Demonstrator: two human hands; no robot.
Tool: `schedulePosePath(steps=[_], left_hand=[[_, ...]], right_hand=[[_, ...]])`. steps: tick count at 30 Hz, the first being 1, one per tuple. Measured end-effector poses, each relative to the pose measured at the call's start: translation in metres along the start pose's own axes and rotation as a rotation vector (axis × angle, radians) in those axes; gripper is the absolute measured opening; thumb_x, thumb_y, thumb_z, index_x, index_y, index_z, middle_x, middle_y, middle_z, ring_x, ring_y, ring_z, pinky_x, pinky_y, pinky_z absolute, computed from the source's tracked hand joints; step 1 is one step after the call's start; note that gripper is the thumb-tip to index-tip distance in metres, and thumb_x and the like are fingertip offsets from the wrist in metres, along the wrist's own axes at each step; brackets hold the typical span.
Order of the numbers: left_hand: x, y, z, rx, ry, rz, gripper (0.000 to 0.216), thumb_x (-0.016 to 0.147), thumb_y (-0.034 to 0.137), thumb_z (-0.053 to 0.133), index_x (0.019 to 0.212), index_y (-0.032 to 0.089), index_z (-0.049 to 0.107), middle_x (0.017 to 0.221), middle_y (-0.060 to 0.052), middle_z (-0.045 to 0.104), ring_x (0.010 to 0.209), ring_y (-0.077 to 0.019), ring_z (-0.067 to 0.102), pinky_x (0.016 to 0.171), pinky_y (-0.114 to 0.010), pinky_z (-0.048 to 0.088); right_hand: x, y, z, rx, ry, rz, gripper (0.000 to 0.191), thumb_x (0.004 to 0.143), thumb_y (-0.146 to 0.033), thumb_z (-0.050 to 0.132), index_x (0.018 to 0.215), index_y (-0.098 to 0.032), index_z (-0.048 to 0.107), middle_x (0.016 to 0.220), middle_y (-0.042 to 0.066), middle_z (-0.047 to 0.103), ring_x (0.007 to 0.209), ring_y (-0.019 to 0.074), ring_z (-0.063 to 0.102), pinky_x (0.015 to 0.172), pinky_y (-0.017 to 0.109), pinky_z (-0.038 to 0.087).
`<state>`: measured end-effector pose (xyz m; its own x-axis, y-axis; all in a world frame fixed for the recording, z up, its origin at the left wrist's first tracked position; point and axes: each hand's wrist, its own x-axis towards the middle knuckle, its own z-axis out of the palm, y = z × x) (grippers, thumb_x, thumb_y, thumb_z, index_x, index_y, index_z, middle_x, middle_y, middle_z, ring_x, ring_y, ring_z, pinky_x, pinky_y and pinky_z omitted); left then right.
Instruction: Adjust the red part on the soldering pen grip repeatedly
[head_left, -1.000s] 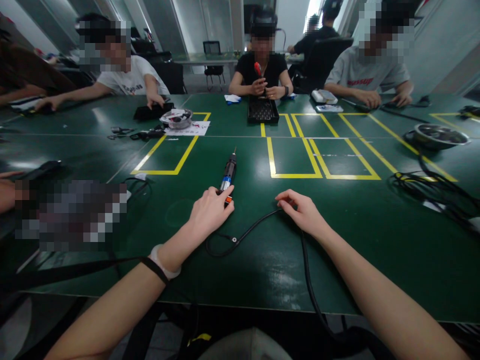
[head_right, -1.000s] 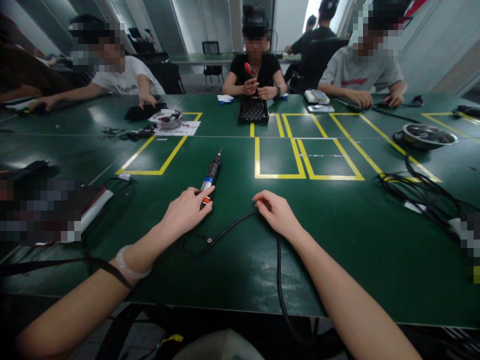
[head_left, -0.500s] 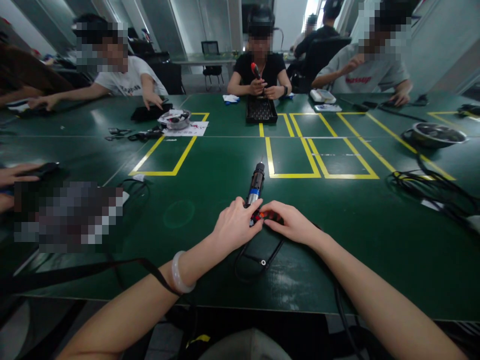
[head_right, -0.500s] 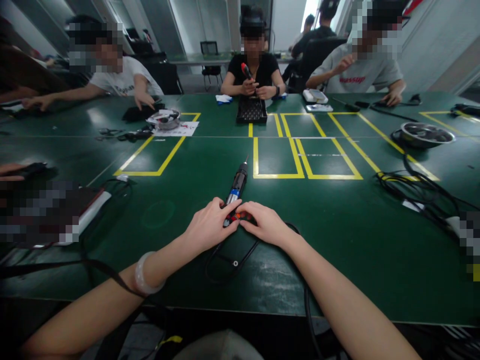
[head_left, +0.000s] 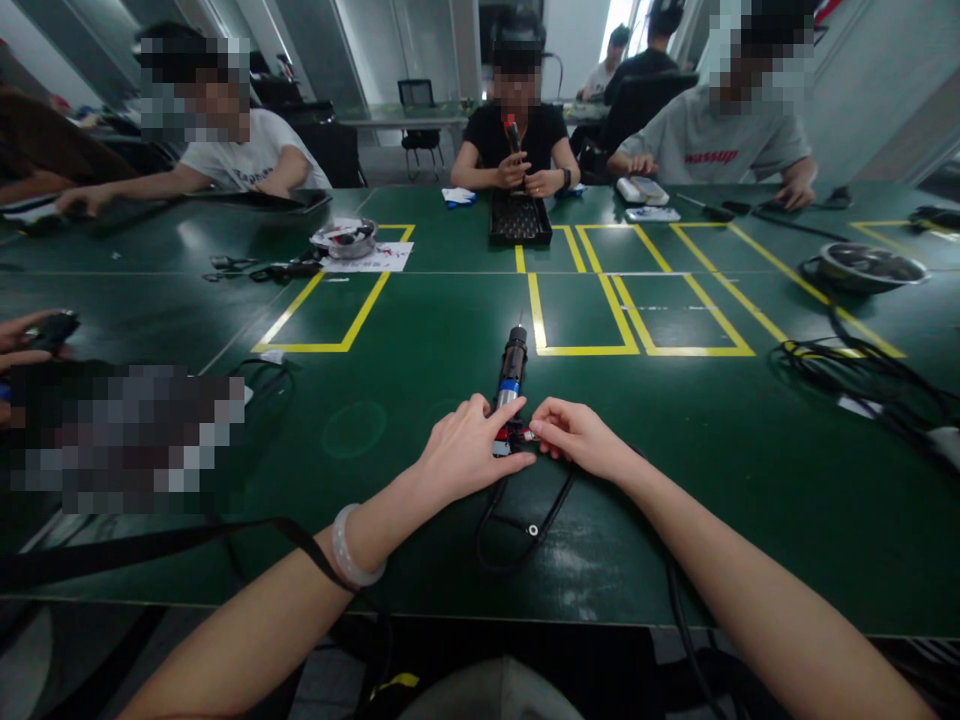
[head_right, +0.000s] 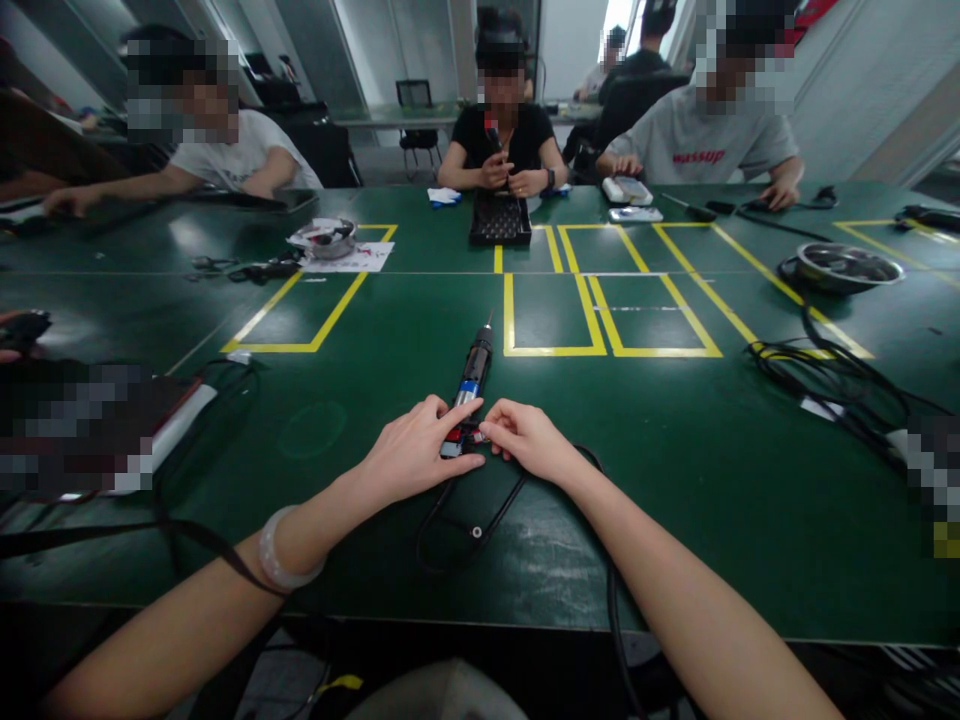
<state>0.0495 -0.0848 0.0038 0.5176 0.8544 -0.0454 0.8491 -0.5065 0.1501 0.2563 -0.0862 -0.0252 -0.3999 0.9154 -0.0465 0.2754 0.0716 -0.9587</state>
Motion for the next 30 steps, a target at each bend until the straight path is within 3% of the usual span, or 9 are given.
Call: schedulePosePath(steps=[8,14,23,30], left_hand=[[0.0004,-0.0022,0.0037,0.011,0.017,0.014,0.075,0.084,0.072,0.048,0.149,0.038,0.034,0.107,-0.007,0.050,0.099,-0.0259,0.057,0.076,-0.035,0.048],[0.0000,-0.0031,0.0044,0.017,0.022,0.019,0.075,0.084,0.073,0.046,0.149,0.037,0.034,0.107,-0.007,0.050,0.099,-0.0259,0.057,0.076,-0.035,0.049],[-0.0005,-0.0036,0.0041,0.022,0.021,0.029,0.074,0.085,0.071,0.047,0.149,0.036,0.034,0.108,-0.008,0.049,0.098,-0.0256,0.056,0.075,-0.035,0.049],[-0.0005,-0.0035,0.0048,0.028,0.026,0.029,0.075,0.084,0.071,0.048,0.150,0.037,0.034,0.108,-0.008,0.050,0.098,-0.0257,0.056,0.076,-0.035,0.049]], right_hand=[[-0.0002,0.0000,-0.0010,0.103,-0.066,0.034,0.027,0.089,-0.045,0.058,0.090,-0.018,0.051,0.069,-0.001,0.060,0.051,0.0085,0.051,0.040,0.017,0.037],[-0.0025,-0.0007,-0.0036,0.095,-0.118,-0.044,0.019,0.087,-0.033,0.063,0.091,-0.019,0.051,0.066,-0.005,0.048,0.052,0.0083,0.045,0.044,0.019,0.038],[-0.0038,-0.0035,-0.0022,-0.252,-0.111,-0.262,0.003,0.087,-0.015,0.058,0.085,-0.017,0.057,0.088,0.001,0.055,0.067,0.0102,0.052,0.060,0.023,0.041],[-0.0041,-0.0060,-0.0044,-0.360,-0.052,-0.153,0.009,0.089,-0.020,0.060,0.097,-0.018,0.057,0.075,-0.002,0.056,0.062,0.0119,0.052,0.058,0.024,0.038]])
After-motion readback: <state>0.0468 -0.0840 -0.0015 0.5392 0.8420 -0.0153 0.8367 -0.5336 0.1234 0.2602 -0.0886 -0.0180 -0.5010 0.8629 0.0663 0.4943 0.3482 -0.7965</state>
